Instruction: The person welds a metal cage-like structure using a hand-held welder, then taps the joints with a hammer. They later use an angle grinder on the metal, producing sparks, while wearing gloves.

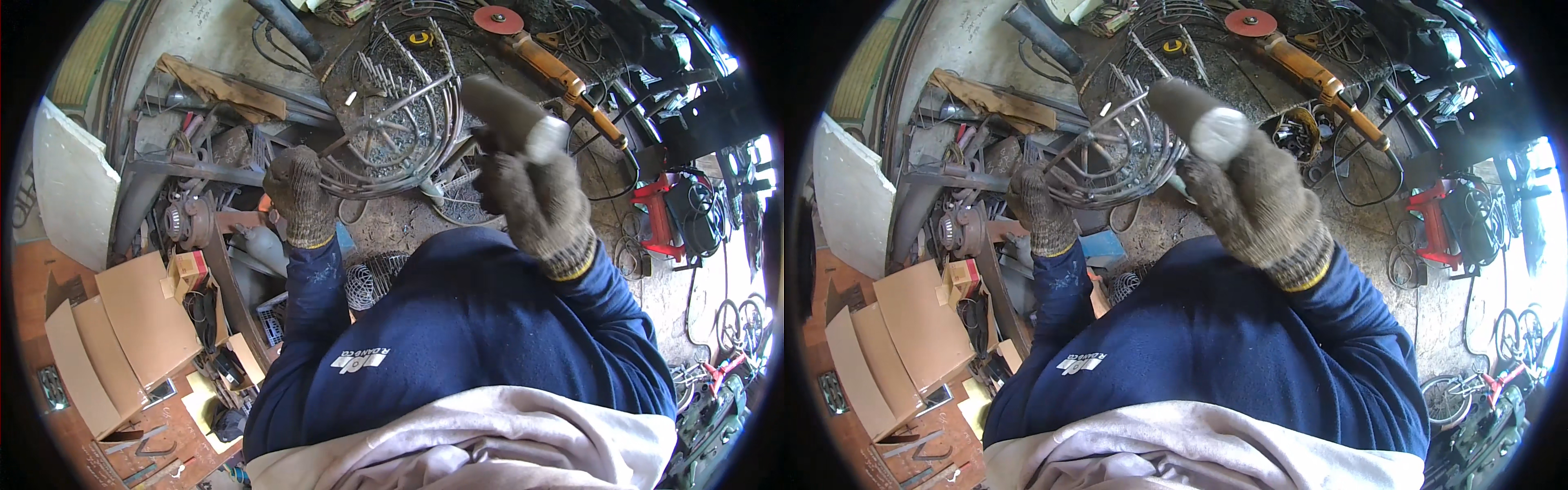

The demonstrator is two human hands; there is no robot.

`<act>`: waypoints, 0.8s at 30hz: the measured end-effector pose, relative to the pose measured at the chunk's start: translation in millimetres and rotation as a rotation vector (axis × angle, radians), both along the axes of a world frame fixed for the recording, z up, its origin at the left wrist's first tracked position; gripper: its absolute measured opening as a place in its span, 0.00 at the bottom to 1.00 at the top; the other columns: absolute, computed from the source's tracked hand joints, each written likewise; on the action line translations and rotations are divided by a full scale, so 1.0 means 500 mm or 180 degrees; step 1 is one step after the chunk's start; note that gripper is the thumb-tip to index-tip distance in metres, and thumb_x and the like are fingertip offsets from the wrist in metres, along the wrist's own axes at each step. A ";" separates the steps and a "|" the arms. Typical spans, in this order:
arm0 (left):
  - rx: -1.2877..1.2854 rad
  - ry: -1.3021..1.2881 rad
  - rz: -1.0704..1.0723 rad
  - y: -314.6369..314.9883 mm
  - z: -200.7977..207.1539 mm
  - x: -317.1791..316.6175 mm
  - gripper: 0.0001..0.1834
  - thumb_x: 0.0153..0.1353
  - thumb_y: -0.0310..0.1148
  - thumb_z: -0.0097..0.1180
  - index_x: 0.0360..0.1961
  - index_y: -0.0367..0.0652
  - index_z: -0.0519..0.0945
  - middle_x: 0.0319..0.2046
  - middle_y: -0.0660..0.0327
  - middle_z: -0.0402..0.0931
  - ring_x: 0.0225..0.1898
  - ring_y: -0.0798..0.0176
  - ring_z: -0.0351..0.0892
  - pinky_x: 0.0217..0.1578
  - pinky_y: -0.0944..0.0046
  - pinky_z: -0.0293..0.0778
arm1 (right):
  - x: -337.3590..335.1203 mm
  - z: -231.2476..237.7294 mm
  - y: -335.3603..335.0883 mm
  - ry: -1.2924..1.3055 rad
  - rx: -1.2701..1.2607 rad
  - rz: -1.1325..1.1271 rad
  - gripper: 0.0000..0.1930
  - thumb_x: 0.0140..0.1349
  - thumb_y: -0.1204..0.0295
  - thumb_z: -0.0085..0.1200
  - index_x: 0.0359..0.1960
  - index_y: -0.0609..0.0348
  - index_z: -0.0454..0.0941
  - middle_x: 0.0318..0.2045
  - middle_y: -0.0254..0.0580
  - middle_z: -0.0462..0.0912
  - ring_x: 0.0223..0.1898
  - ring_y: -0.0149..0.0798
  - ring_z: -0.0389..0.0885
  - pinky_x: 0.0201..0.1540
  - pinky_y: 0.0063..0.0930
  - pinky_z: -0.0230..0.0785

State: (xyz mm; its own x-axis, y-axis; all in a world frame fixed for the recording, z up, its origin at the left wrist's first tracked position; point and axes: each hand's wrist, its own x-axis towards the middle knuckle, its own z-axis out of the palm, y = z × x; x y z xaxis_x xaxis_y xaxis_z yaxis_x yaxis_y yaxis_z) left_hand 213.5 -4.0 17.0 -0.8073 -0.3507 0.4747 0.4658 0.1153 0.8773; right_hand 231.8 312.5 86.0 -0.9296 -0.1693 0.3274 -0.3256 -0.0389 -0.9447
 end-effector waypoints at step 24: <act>-0.1154 0.0114 0.0616 -0.006 0.031 0.014 0.14 0.64 0.40 0.63 0.36 0.38 0.81 0.32 0.59 0.80 0.33 0.67 0.80 0.33 0.62 0.74 | -0.043 -0.016 -0.013 0.0077 0.1255 0.0002 0.17 0.68 0.67 0.54 0.53 0.65 0.73 0.36 0.49 0.83 0.37 0.50 0.85 0.41 0.39 0.77</act>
